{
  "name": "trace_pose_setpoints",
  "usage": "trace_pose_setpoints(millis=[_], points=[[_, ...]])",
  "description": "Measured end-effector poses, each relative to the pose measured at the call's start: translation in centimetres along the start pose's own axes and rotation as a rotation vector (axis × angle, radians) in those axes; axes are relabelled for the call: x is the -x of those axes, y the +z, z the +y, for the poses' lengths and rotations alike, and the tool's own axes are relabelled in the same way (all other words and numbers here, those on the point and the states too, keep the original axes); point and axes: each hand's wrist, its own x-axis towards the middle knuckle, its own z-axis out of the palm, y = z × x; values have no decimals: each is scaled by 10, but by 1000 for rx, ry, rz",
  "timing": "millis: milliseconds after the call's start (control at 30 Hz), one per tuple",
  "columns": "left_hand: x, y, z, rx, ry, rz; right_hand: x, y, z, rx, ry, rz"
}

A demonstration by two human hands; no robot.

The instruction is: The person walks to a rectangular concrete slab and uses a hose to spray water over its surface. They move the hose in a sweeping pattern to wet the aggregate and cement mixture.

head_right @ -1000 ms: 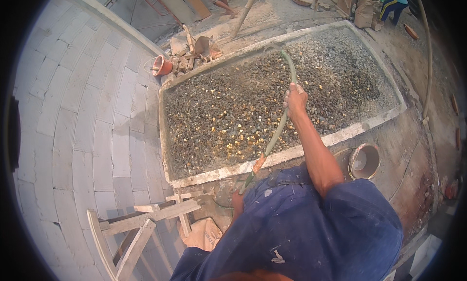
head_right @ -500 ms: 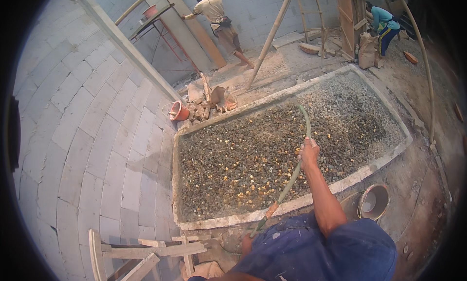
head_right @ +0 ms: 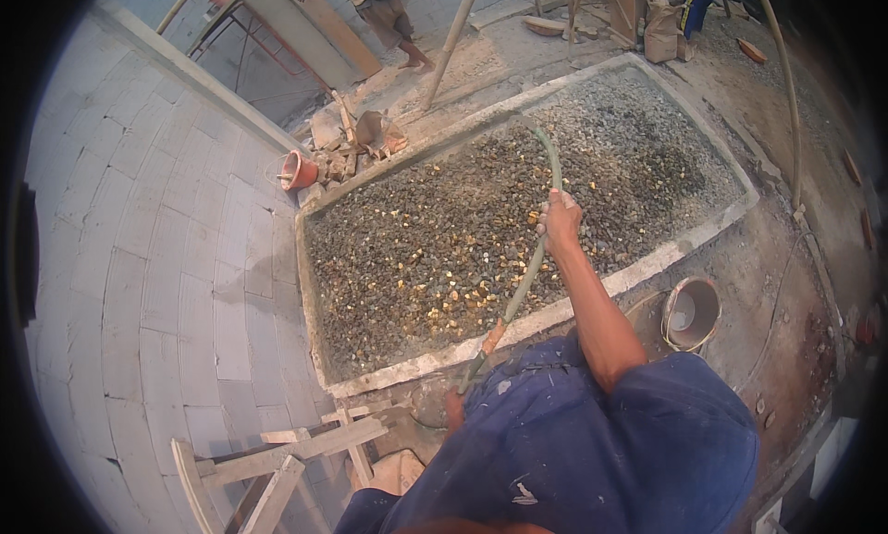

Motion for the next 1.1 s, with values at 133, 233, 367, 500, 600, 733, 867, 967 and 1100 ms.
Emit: trace_pose_setpoints(millis=[133, 233, 367, 500, 600, 733, 867, 967, 1100], points=[[-1, -1, -7, -60, 54, 26, 1, -1, 4, 8, 18, -13], [4, -1, -13, 23, 93, 34, 5, -2, 8, 23, 37, -21], [16, -4, -17, 95, 240, 105, 7, 1, 19, 40, 86, -38], [20, 8, -42, -67, 166, 282, 6, 3, 31, 46, 105, -52], [32, -9, -10, -2, -70, 156, 11, 8, 40, 76, 128, -55], [33, -10, -24, 60, -134, 129, 25, 16, 46, 74, 185, -56], [45, -7, -41, 118, -71, 288, 33, 14, 66, 105, 235, -84], [51, -5, -57, -31, -86, 350, 38, 13, 78, 121, 243, -103], [45, 3, -96, -31, -110, 383, 40, 13, 85, 147, 250, -101]])
